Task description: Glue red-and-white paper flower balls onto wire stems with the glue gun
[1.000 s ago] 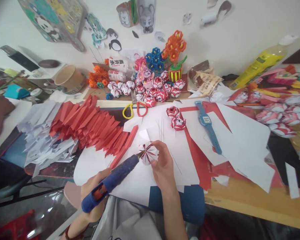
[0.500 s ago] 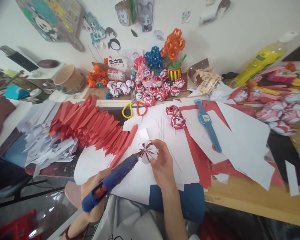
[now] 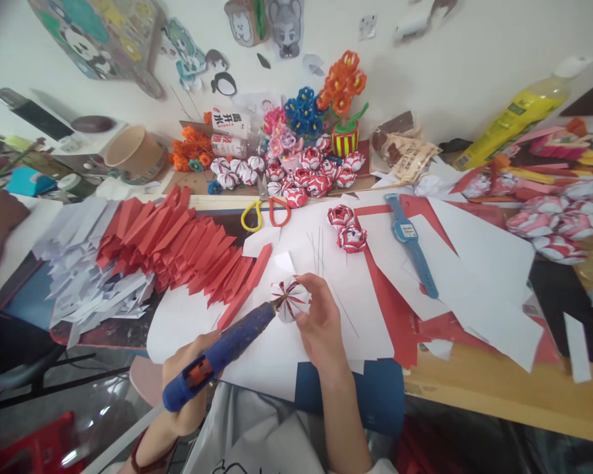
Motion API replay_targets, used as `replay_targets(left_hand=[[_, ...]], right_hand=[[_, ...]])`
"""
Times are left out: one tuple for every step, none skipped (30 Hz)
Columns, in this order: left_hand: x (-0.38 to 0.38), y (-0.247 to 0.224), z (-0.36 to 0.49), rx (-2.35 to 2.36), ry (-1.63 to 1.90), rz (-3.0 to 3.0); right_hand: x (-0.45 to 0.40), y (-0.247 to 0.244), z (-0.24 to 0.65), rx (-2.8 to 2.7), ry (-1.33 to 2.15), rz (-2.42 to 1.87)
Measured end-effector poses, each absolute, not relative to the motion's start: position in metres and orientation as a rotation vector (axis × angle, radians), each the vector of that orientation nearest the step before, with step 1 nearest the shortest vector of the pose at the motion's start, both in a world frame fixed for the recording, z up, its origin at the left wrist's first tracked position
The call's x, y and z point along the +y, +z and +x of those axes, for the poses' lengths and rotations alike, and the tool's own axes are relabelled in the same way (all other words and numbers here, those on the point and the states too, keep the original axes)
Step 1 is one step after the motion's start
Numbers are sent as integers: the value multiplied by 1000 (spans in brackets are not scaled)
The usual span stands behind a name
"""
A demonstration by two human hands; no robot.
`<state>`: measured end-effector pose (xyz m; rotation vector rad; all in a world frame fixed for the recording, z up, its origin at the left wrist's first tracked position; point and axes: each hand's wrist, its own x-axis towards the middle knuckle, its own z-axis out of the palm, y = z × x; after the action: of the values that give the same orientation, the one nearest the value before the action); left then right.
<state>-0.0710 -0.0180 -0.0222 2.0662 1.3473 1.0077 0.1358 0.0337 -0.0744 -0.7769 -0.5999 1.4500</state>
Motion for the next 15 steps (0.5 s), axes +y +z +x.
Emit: replay_targets(left_hand=[[-18,-22,-71,1343,1003,2052],[-18,-21,-72,1346,995,2037],[-18,-21,-73,1352,986,2024],[-19,-22,-74,1360,967,2010],[-20,-22,-76,1372,953,1998],[-20,-22,-77,1383,944,1987],[-21,-22,-78,1396,931,1974],[-21,-22,-78,1402,915,1963],[-22,-22,-79,1409,906,1949],[-22,-21,-79,1415,900,1936],[-23,-21,-80,1414,904,1925],[-23,-21,-80,1412,903,1917],[-23,-22,-81,1409,908,1915],[-24,-23,-82,1410,925,1919],[-24,-25,-83,1416,929,1926]], right_hand=[[34,-74,136,-601,1457,-771],[34,-73,136,-599,1461,-768],[34,-73,136,-596,1462,-769],[34,-73,136,-591,1462,-773],[34,-73,136,-586,1456,-779],[33,-73,136,-579,1453,-783],[33,-74,136,-573,1452,-787],[33,-74,136,-568,1451,-791],[33,-74,136,-563,1449,-793],[33,-75,136,-560,1447,-794],[32,-75,136,-558,1447,-794],[32,-75,136,-557,1446,-794],[33,-75,136,-556,1442,-792],[33,-76,136,-555,1440,-789],[33,-76,136,-553,1439,-785]])
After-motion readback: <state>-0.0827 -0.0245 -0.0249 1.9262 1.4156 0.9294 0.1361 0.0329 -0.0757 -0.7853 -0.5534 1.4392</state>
